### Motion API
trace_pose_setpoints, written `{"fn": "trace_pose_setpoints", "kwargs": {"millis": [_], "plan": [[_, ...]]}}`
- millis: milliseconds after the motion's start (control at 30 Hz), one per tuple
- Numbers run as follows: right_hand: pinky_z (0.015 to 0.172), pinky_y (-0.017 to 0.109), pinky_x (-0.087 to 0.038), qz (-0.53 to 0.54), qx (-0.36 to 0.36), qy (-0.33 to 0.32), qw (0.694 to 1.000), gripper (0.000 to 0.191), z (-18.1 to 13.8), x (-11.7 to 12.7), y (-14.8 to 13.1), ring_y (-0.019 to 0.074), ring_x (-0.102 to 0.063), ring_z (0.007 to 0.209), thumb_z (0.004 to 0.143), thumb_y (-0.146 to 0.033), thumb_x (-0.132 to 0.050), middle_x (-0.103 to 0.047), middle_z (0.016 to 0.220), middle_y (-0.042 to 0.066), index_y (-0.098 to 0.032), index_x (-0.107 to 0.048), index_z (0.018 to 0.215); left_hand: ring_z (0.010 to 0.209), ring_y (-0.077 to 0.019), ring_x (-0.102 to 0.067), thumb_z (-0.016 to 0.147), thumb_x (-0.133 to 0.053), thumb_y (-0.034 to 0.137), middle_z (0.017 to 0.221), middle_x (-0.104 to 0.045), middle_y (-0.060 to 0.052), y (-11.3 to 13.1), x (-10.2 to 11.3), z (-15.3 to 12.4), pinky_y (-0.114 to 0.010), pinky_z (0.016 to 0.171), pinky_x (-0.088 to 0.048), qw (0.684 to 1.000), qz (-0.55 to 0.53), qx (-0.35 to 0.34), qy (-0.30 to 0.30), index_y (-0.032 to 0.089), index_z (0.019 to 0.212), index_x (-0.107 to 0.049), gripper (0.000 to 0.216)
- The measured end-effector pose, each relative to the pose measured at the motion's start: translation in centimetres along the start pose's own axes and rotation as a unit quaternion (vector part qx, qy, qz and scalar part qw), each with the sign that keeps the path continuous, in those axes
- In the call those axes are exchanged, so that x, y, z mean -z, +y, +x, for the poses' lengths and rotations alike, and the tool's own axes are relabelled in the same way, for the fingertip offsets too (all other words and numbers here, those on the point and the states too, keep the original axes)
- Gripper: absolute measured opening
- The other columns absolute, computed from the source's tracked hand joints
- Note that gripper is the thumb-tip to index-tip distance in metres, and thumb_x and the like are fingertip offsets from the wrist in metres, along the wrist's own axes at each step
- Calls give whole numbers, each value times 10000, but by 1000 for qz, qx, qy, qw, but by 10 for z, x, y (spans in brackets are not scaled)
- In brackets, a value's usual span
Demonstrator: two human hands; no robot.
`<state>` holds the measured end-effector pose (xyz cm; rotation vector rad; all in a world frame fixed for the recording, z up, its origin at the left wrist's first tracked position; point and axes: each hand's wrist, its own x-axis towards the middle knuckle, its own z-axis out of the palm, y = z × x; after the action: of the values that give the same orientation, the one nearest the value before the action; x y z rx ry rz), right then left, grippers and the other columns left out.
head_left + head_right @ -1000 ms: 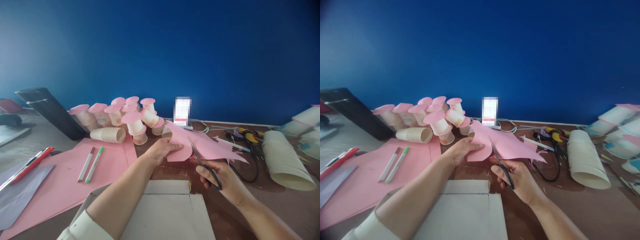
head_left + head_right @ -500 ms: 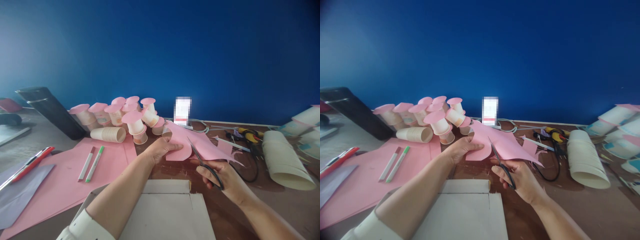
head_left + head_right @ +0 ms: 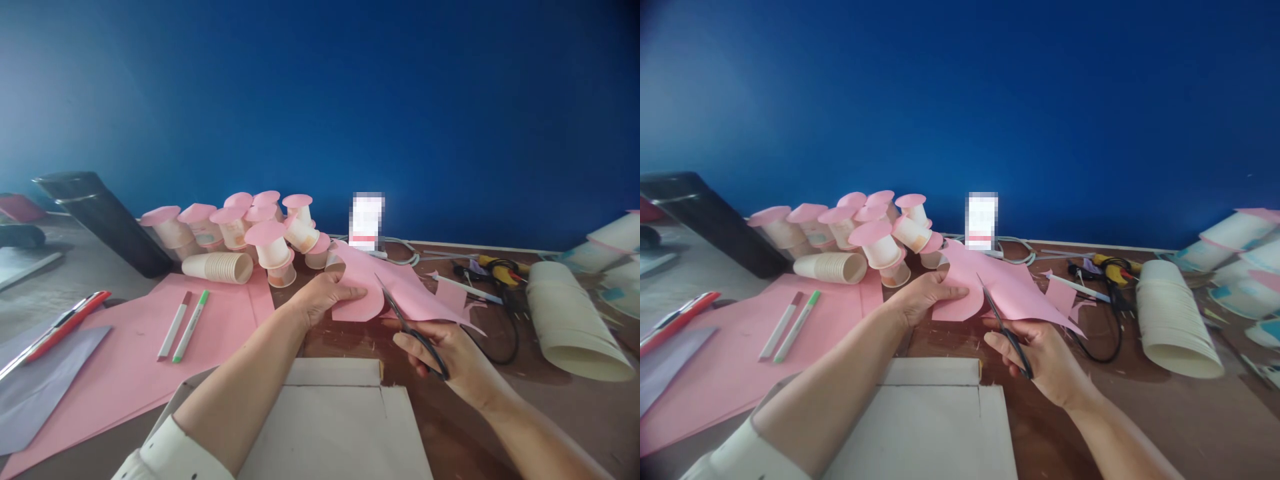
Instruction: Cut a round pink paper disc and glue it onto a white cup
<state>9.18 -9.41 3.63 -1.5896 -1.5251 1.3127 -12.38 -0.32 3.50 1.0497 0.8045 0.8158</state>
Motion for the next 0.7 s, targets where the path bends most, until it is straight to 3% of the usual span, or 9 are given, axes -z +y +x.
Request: {"fn": "trace_pose_setpoints", "kwargs": {"millis": [433,700], "plan": [[478,226,-392,-8,-3,-1,1000,533,-1,-1,-1,108,-499,482,765,-531,-682,-525,532,-43,-161,-682,1149,934,-236,-636,564,-860,309,1006,-696,-105,1,1,-1,-391,897,-458,1000,-11,7,-12,143,966,-681,470],[488,225,-390,-3,-2,-3,1000,574,-1,-3,2,102,-490,497,760,-545,-684,-524,555,-44,-169,-659,1193,868,-222,-601,535,-861,372,848,-662,-54,-3,4,2,-366,829,-450,998,44,-20,29,153,862,-666,440]]}}
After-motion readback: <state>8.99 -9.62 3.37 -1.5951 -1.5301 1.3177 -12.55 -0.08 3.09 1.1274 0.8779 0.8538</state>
